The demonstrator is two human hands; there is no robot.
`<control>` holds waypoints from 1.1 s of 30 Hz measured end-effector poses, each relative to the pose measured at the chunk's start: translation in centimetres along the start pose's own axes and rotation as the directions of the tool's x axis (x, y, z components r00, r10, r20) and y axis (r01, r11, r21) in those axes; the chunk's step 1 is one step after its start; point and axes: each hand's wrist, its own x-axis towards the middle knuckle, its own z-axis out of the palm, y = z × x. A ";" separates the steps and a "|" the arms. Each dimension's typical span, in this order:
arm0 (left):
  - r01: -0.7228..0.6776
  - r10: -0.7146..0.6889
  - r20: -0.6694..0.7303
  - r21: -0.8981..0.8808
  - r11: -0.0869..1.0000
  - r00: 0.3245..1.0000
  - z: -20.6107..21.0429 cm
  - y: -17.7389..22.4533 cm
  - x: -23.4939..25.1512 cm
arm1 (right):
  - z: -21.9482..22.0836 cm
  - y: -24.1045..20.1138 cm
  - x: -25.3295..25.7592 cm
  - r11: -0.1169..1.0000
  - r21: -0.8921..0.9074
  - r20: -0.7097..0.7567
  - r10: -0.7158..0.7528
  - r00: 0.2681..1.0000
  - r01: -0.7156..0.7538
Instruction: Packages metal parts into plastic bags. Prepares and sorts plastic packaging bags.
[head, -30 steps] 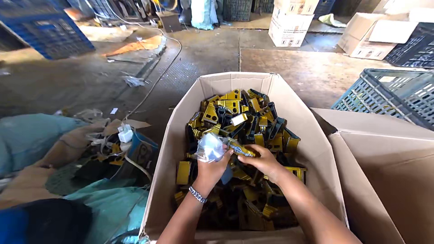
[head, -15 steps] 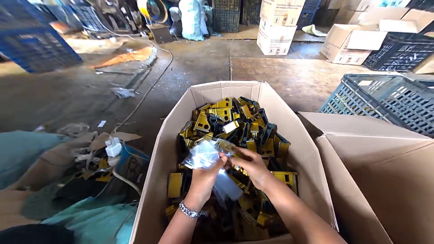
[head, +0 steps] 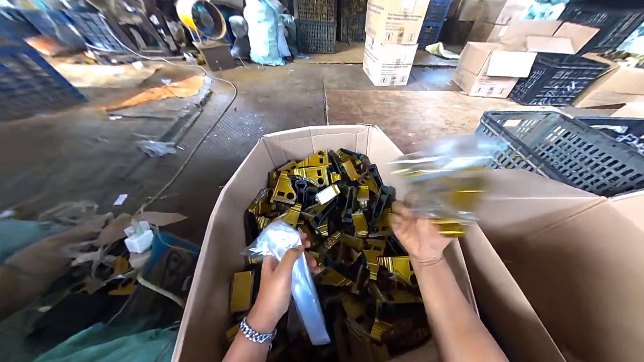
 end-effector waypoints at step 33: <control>-0.140 0.281 -0.125 0.637 0.758 0.952 -5.2 -0.7 2.9 | 4.5 4.5 -1.7 0.266 -0.826 -0.349 0.451 0.822 -0.496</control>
